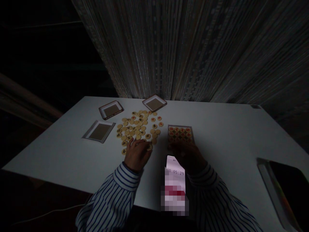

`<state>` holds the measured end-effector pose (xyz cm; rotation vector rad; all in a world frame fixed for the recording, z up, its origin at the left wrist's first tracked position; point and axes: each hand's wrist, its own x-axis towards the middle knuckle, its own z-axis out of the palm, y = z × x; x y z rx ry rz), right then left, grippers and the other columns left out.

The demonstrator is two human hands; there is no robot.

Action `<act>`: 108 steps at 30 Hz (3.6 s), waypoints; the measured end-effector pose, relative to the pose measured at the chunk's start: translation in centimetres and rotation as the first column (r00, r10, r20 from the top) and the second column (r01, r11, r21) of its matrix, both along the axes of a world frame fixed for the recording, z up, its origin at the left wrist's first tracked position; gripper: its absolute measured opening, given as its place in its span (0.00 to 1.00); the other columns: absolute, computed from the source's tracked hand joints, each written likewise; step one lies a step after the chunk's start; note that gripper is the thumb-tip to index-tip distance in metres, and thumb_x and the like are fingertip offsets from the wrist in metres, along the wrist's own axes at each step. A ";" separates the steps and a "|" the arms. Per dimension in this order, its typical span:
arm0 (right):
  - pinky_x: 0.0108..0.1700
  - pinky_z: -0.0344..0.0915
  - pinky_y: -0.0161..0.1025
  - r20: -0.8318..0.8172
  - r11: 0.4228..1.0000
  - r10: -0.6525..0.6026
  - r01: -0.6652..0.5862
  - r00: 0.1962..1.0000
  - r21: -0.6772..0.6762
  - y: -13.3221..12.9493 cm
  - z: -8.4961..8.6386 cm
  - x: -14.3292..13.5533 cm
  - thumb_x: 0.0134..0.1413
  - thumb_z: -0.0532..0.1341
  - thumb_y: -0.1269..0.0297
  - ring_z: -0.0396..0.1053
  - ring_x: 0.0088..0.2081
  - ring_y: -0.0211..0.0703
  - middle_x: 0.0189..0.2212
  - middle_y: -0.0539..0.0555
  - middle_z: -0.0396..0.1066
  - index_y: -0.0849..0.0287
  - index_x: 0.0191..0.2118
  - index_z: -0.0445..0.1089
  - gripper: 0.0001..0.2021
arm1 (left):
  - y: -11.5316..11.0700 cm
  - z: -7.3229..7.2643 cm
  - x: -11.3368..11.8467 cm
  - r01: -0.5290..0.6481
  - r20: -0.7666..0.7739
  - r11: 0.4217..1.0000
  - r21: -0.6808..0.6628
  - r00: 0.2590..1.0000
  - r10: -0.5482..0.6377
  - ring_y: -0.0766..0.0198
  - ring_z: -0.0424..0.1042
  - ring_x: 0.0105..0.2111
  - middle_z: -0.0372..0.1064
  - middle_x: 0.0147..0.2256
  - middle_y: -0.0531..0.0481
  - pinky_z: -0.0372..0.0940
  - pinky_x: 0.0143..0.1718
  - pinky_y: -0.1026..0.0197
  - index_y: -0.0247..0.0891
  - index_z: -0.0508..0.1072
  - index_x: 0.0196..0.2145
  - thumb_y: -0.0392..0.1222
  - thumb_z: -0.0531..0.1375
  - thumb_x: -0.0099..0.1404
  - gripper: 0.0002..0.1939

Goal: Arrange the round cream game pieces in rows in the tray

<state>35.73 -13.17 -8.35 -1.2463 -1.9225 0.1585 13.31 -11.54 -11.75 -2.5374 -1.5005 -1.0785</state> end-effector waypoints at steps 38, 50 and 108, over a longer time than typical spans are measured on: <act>0.21 0.63 0.32 -0.095 0.995 -0.103 0.102 0.990 -0.010 -0.1 2.8 3.9 0.49 0.57 0.60 0.67 0.21 0.35 0.23 0.52 0.73 0.59 0.32 0.71 0.10 | -0.5 3.3 2.3 0.041 0.157 0.991 0.124 0.986 -0.060 0.59 0.69 0.40 0.71 0.36 0.47 0.59 0.50 0.47 0.38 0.67 0.40 0.38 0.59 0.57 0.12; 0.24 0.65 0.33 -0.143 0.985 -0.173 0.171 0.974 -0.033 0.0 2.0 4.9 0.49 0.57 0.60 0.69 0.23 0.36 0.23 0.52 0.73 0.59 0.31 0.71 0.09 | 0.1 4.6 4.7 0.116 0.130 0.983 0.141 0.982 -0.135 0.60 0.70 0.38 0.72 0.35 0.48 0.59 0.51 0.48 0.38 0.67 0.40 0.38 0.60 0.56 0.12; 0.27 0.70 0.38 -0.469 0.926 -0.223 0.035 0.854 -0.377 0.2 2.5 5.0 0.42 0.63 0.56 0.72 0.26 0.41 0.25 0.53 0.75 0.58 0.28 0.73 0.10 | 3.2 4.7 10.9 0.425 0.450 0.894 -0.145 0.833 -0.322 0.63 0.71 0.38 0.73 0.36 0.46 0.68 0.39 0.58 0.39 0.74 0.37 0.36 0.58 0.60 0.08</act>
